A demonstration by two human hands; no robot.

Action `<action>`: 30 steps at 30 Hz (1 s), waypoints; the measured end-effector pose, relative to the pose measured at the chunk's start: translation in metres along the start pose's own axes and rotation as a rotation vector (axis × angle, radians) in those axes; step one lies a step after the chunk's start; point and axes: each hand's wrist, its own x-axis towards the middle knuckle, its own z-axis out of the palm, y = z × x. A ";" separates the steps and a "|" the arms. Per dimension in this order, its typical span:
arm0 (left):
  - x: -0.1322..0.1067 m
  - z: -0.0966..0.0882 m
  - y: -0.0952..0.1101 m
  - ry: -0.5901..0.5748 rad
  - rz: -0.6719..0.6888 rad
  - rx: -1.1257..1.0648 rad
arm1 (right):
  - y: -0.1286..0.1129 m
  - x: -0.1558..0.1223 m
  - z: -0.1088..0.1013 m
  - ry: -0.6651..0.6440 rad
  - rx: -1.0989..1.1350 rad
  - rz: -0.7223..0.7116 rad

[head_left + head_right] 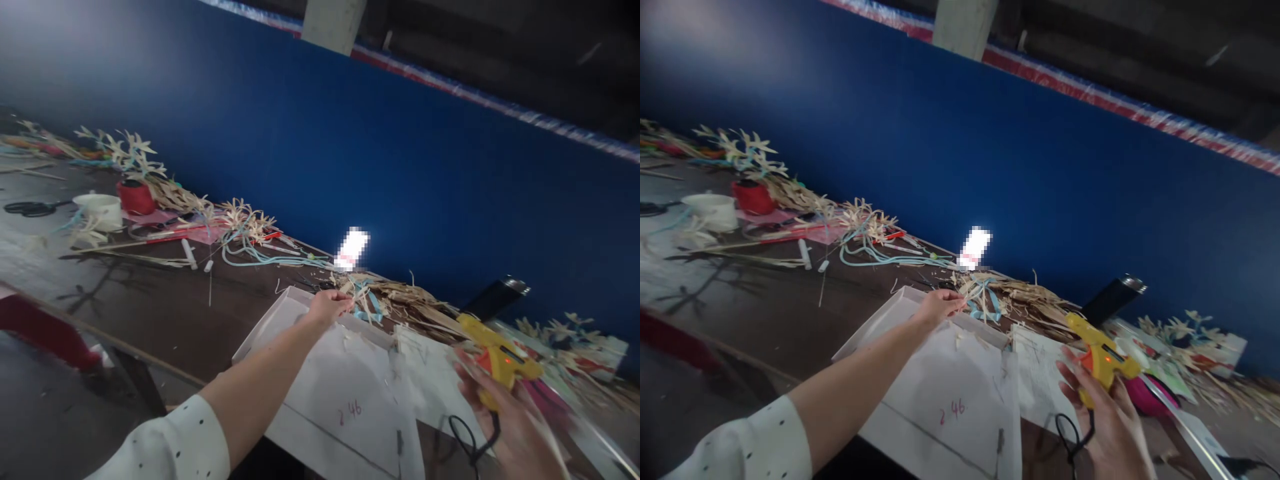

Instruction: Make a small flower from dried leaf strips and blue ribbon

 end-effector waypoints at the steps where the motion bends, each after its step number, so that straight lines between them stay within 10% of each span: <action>1: -0.001 0.000 0.000 -0.001 -0.011 -0.009 | -0.004 -0.003 0.004 -0.001 -0.039 -0.029; 19: 0.007 -0.007 0.001 0.072 0.059 -0.197 | 0.020 -0.014 0.112 -0.377 -0.254 -0.117; 30: 0.014 -0.009 0.003 0.198 0.037 -0.324 | 0.071 -0.008 0.125 -0.382 -0.220 -0.089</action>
